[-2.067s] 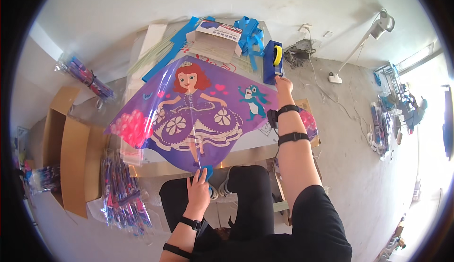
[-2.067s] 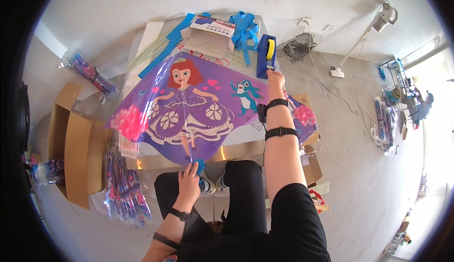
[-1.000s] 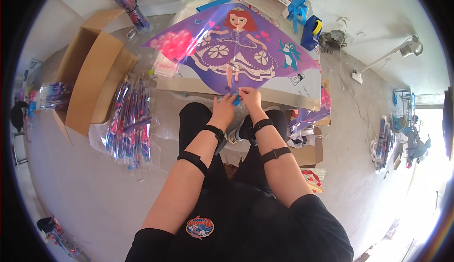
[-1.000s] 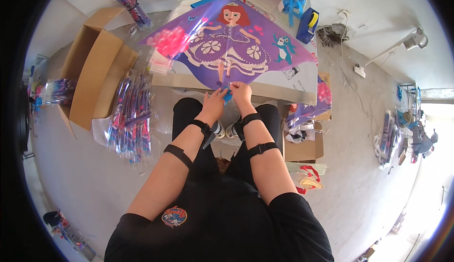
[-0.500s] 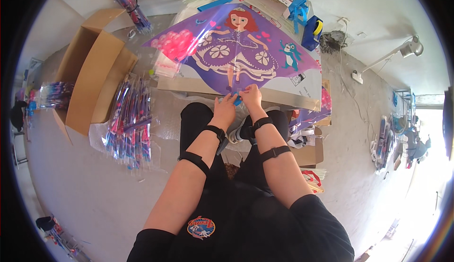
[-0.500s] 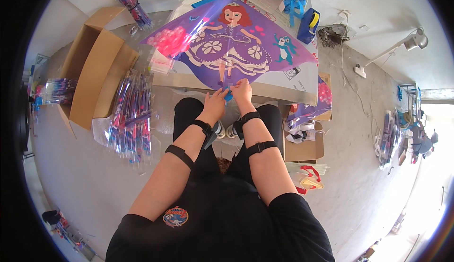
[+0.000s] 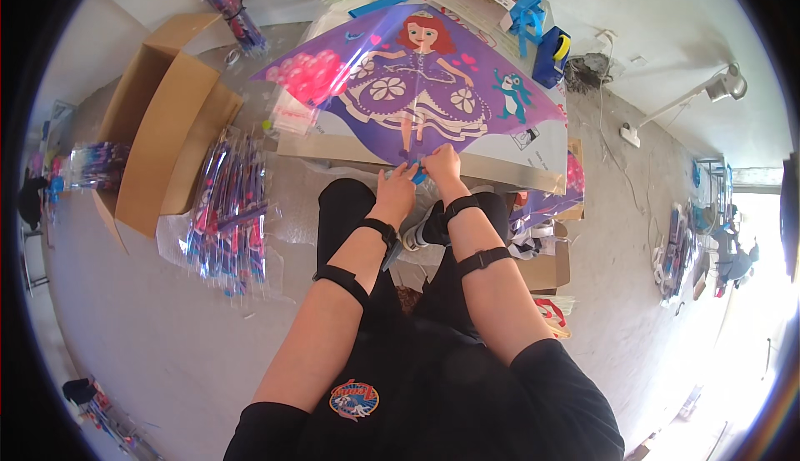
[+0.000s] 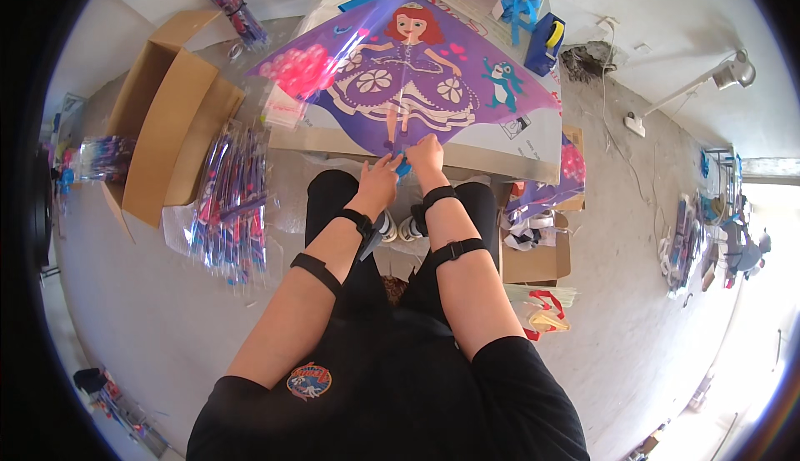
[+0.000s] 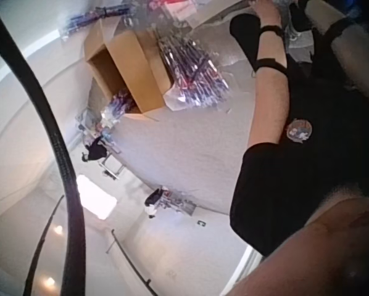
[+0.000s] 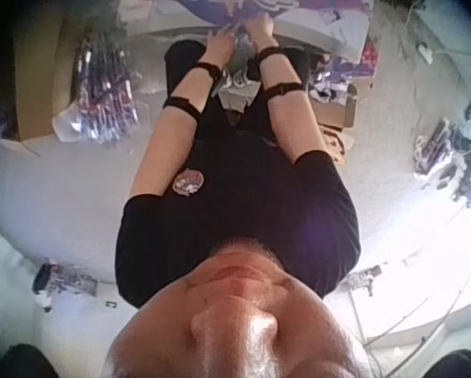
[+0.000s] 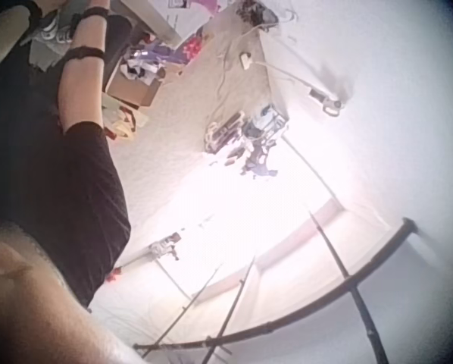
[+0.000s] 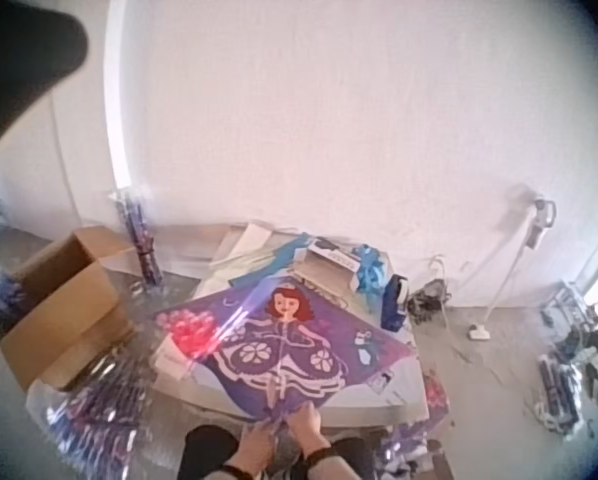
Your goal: Assembling and taping character-themed kites.
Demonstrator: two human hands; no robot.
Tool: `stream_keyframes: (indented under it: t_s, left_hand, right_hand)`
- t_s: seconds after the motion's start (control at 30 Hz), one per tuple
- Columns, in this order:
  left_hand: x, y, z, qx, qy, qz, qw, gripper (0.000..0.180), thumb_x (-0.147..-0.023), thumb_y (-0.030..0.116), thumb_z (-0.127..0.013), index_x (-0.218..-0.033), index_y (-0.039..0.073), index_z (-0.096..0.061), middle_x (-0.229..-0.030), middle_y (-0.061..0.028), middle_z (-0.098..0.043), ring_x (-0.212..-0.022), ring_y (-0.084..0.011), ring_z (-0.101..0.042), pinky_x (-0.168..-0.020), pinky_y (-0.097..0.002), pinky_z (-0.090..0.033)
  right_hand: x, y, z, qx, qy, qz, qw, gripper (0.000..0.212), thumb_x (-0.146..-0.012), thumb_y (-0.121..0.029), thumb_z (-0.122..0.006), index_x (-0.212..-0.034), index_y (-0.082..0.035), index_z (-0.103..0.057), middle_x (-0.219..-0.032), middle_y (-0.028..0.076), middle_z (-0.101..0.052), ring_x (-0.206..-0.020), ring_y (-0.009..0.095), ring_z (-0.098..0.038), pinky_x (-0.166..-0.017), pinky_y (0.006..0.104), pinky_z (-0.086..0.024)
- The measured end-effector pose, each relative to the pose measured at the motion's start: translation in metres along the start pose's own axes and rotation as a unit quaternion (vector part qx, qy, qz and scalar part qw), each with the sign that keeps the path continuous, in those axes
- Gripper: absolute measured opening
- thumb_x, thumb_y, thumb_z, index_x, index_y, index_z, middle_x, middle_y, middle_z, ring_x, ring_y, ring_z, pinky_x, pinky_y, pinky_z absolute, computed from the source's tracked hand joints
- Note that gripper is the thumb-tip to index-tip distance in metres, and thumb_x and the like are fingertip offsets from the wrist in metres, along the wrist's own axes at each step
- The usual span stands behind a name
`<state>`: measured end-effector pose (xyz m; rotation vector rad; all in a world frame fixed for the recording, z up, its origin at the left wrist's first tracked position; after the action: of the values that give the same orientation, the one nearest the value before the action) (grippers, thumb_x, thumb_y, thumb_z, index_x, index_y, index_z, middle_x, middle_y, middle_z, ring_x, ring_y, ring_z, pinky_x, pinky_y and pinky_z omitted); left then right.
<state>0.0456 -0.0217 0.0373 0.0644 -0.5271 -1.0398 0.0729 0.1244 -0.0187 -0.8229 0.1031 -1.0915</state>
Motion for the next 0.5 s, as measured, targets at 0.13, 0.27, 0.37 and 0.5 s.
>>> stream_keyframes:
  t_s: [0.13,0.27,0.37,0.5]
  left_hand:
    - [0.002,-0.009,-0.004,0.013,-0.004,0.014,1.000,0.028,-0.078,0.003,-0.055,-0.102,0.006,-0.067,-0.149,0.0050,-0.029,-0.137,-0.0174,-0.027,-0.108,-0.0547,-0.025]
    - [0.000,-0.005,-0.002,0.012,-0.017,0.013,1.000,0.028,-0.078,0.003,-0.054,-0.102,0.007,-0.067,-0.150,0.0051,-0.028,-0.137,-0.0170,-0.026,-0.108,-0.0543,-0.025]
    - [0.002,-0.007,-0.001,0.021,0.000,0.013,1.000,0.027,-0.078,0.004,-0.054,-0.101,0.007,-0.068,-0.149,0.0050,-0.029,-0.137,-0.0168,-0.027,-0.108,-0.0544,-0.026]
    - [0.001,-0.004,-0.003,0.018,-0.003,0.006,1.000,0.028,-0.078,0.003,-0.053,-0.101,0.006,-0.068,-0.149,0.0047,-0.030,-0.136,-0.0170,-0.028,-0.107,-0.0547,-0.027]
  right_hand:
    - [0.005,-0.010,-0.008,-0.010,-0.062,-0.040,0.997,0.027,-0.065,-0.006,-0.065,-0.087,0.004,-0.054,-0.065,0.014,-0.065,-0.060,0.025,-0.067,-0.061,0.0324,-0.054]
    - [0.004,-0.017,-0.003,0.036,-0.091,-0.054,0.994,0.025,-0.066,-0.007,-0.066,-0.085,0.006,-0.058,-0.060,0.011,-0.065,-0.060,0.022,-0.068,-0.061,0.0298,-0.054]
    - [0.009,-0.028,-0.002,0.047,-0.143,-0.055,0.987,0.014,-0.068,-0.007,-0.066,-0.075,0.005,-0.062,-0.060,0.011,-0.066,-0.058,0.020,-0.067,-0.058,0.0283,-0.053]
    - [0.007,-0.034,0.004,0.061,-0.149,-0.062,0.985,0.013,-0.071,-0.010,-0.067,-0.066,0.002,-0.065,-0.059,0.009,-0.065,-0.054,0.018,-0.066,-0.056,0.0274,-0.053]
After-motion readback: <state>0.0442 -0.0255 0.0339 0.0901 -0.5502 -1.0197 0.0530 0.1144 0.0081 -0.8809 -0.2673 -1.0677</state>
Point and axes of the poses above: each hand's wrist, its own x-axis away from the middle knuckle, its own z-axis out of the back of the hand, y = z × x, the point moved 8 cm from there along -x, towards the middle knuckle
